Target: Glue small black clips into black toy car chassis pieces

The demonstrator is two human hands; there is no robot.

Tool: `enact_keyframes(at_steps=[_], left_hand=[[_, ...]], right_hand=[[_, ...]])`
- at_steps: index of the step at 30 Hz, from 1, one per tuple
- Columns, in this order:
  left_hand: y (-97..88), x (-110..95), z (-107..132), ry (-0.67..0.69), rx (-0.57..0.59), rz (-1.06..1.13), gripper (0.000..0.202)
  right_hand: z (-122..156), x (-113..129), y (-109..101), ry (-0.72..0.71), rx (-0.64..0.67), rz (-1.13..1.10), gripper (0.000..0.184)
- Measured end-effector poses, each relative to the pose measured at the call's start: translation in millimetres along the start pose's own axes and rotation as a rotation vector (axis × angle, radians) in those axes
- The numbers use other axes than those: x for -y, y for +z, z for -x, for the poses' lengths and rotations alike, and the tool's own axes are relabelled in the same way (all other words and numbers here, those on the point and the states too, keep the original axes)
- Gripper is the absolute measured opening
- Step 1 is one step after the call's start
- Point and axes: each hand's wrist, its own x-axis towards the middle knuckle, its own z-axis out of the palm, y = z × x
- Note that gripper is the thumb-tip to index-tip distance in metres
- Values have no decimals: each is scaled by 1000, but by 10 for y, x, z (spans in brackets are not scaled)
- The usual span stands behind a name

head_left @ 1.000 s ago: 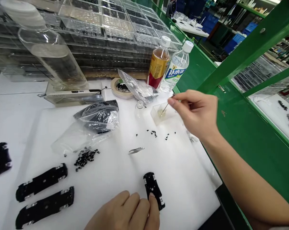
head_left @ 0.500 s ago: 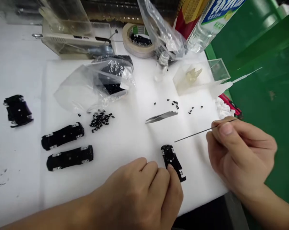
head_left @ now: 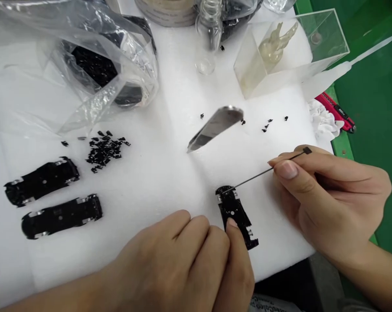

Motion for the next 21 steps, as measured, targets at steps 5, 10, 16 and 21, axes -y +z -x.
enact_keyframes(at_steps=[5,10,16,21], left_hand=[[1,-7,-36,-15,-3,-22,12],[13,-21,-49,-23,3,-23,14],[58,-1,-61,14,-47,-48,13],[6,-24,-24,1,3,-6,15]], right_hand=[[3,5,-3,3,-2,24,5],[7,-22,-5,-31,13,31,4],[-10,13,-3,3,31,-20,8],[5,3,12,18,29,-54,9]])
